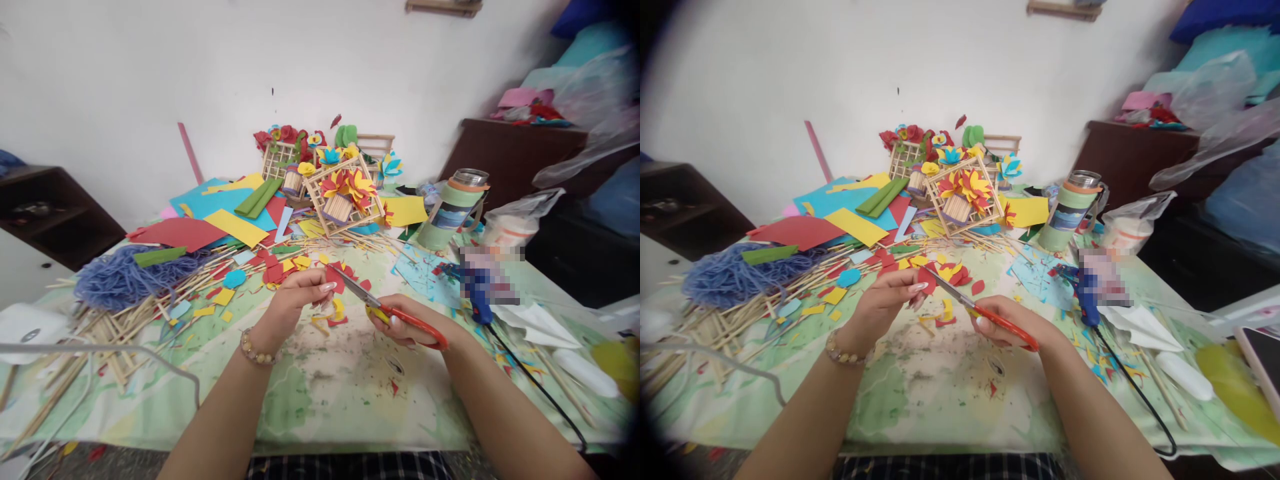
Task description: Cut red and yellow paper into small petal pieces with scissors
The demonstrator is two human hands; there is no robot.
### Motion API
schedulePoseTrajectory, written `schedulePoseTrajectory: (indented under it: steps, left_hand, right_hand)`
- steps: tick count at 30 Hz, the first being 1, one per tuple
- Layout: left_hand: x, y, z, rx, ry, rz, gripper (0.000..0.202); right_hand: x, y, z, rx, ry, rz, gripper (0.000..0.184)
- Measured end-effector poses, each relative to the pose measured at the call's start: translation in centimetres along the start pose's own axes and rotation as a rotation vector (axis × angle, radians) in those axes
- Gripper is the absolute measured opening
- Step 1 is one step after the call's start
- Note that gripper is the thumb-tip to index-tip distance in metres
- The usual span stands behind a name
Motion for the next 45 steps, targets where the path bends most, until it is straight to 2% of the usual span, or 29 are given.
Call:
schedulePoseTrajectory:
  steps: [14, 31, 37, 41, 45]
  left_hand:
    - [-0.1, 0.1, 0.3, 0.035, -0.007, -0.013, 0.031]
    - [0.0, 0.0, 0.2, 0.022, 0.001, -0.005, 0.035]
    - [0.0, -0.1, -0.1, -0.013, 0.016, -0.017, 0.035]
    - [0.0, 0.5, -0.5, -0.018, 0.054, 0.022, 0.034]
    - [0.0, 0.9, -0.5, -0.017, 0.057, 0.034, 0.034]
  right_hand:
    - [-0.2, -0.3, 0.1, -0.011, 0.012, -0.035, 0.066]
    - [-0.1, 0.0, 0.2, -0.03, -0.015, -0.092, 0.068]
    - [0.1, 0.6, 0.0, -0.049, -0.011, -0.05, 0.07]
    - [0.4, 0.9, -0.4, -0.073, 0.018, 0.001, 0.066]
    - [0.4, 0.5, -0.4, -0.045, 0.026, -0.013, 0.066]
Point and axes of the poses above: each hand's wrist, its own x-axis towards the middle knuckle, its own z-axis out of the back of the hand, y = z × x, the point moved 9 cm from there along x, towards the middle knuckle, and after that the axes turned 11 degrees about y, right-handed, at the moved point
